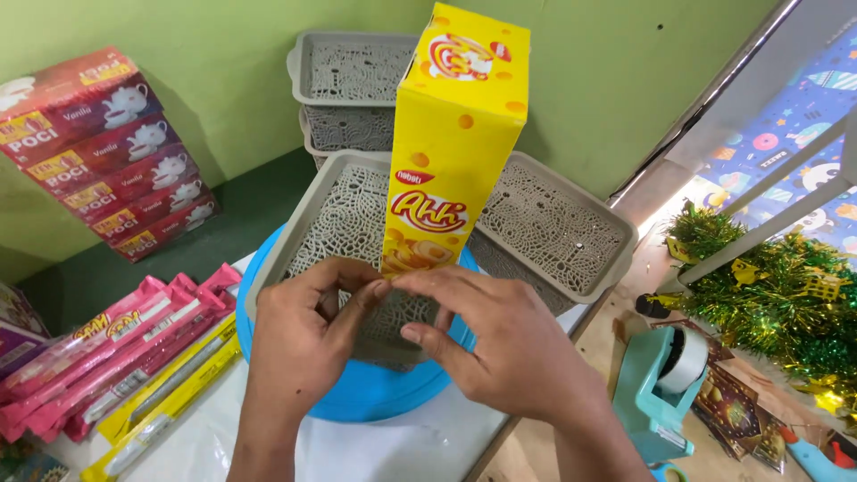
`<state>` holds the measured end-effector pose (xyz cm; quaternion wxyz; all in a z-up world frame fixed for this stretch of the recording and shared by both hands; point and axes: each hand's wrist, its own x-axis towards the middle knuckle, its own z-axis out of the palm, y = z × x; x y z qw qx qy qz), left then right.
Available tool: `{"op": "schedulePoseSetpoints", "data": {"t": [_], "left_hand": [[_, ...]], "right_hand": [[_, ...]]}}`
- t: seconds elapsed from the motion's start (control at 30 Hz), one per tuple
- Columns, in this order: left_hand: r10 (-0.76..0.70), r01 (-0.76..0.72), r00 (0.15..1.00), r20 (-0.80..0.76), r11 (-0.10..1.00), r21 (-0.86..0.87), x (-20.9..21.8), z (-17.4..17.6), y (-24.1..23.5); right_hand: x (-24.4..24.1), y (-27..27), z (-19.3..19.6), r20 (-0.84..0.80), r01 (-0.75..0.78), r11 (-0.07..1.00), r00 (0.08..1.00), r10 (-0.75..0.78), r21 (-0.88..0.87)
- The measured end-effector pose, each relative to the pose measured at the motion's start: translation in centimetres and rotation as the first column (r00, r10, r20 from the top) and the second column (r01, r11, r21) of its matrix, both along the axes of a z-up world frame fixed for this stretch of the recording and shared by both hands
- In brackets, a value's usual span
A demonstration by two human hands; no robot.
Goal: Organizing snack boxes and plastic baskets on a display counter
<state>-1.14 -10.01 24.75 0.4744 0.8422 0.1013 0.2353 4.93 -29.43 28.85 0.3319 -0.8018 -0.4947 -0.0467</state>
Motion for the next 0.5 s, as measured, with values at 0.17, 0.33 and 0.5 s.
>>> {"op": "schedulePoseSetpoints", "data": {"t": [0.17, 0.33, 0.5], "left_hand": [[-0.029, 0.028, 0.998, -0.062, 1.000, -0.014, 0.0, 0.1, -0.3], [-0.012, 0.002, 0.982, -0.190, 0.998, -0.055, 0.1, 1.1, -0.4], [-0.015, 0.011, 0.984, -0.177, 1.000, -0.024, 0.5, 0.7, -0.1]], "right_hand": [[1.1, -1.9, 0.1, -0.068, -0.016, 0.994, 0.998, 0.008, -0.106], [3.3, -2.2, -1.3, -0.142, 0.262, 0.781, 0.965, -0.221, 0.567], [4.1, -0.2, -2.6, -0.230, 0.281, 0.756, 0.957, -0.176, 0.591]]}}
